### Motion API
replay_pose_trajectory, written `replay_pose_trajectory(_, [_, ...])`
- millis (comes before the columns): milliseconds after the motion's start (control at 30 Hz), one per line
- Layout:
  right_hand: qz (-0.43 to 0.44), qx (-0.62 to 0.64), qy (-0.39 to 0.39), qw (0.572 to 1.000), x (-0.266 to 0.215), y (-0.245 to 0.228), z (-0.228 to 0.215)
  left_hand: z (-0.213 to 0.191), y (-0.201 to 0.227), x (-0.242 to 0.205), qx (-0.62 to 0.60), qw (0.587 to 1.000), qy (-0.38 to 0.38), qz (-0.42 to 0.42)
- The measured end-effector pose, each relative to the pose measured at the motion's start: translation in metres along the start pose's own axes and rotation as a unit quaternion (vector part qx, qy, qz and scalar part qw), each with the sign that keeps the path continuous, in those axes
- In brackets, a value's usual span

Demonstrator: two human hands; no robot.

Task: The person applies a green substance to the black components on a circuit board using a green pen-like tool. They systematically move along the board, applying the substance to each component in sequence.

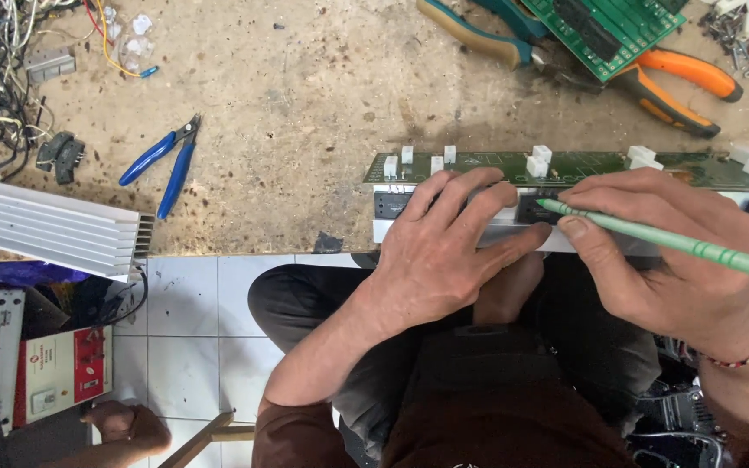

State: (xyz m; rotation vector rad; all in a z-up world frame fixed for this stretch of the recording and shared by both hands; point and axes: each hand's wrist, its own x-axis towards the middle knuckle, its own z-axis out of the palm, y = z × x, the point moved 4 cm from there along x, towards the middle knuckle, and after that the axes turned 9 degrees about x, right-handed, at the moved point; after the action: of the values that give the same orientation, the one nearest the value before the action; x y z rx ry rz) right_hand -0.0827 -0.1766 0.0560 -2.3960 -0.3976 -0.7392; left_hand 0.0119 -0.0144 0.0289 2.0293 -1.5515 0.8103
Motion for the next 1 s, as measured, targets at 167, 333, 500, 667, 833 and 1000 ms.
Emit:
replay_pose_trajectory(167, [-0.002,0.012,-0.027,1.0,0.004,-0.003,-0.001,0.006,0.005,-0.004,-0.003,0.999,-0.047,0.014])
replay_pose_trajectory(333, [0.008,0.019,-0.024,0.999,0.008,-0.003,0.001,0.003,0.014,0.005,-0.003,0.999,-0.019,-0.046])
replay_pose_trajectory(500, [0.026,0.002,-0.041,0.999,0.003,0.004,-0.001,0.003,0.014,0.005,-0.015,0.998,-0.003,-0.059])
replay_pose_trajectory(667, [0.025,0.013,-0.063,0.998,0.005,0.004,0.001,0.01,0.019,0.0,-0.006,0.998,-0.017,-0.068])
replay_pose_trajectory(833, [0.033,0.004,-0.08,0.996,0.007,0.005,0.0,0.009,0.019,-0.001,-0.006,0.997,-0.014,-0.07])
replay_pose_trajectory(1000, [0.021,-0.006,-0.096,0.995,0.006,0.004,0.003,0.008,0.018,-0.004,-0.006,0.998,0.003,-0.058])
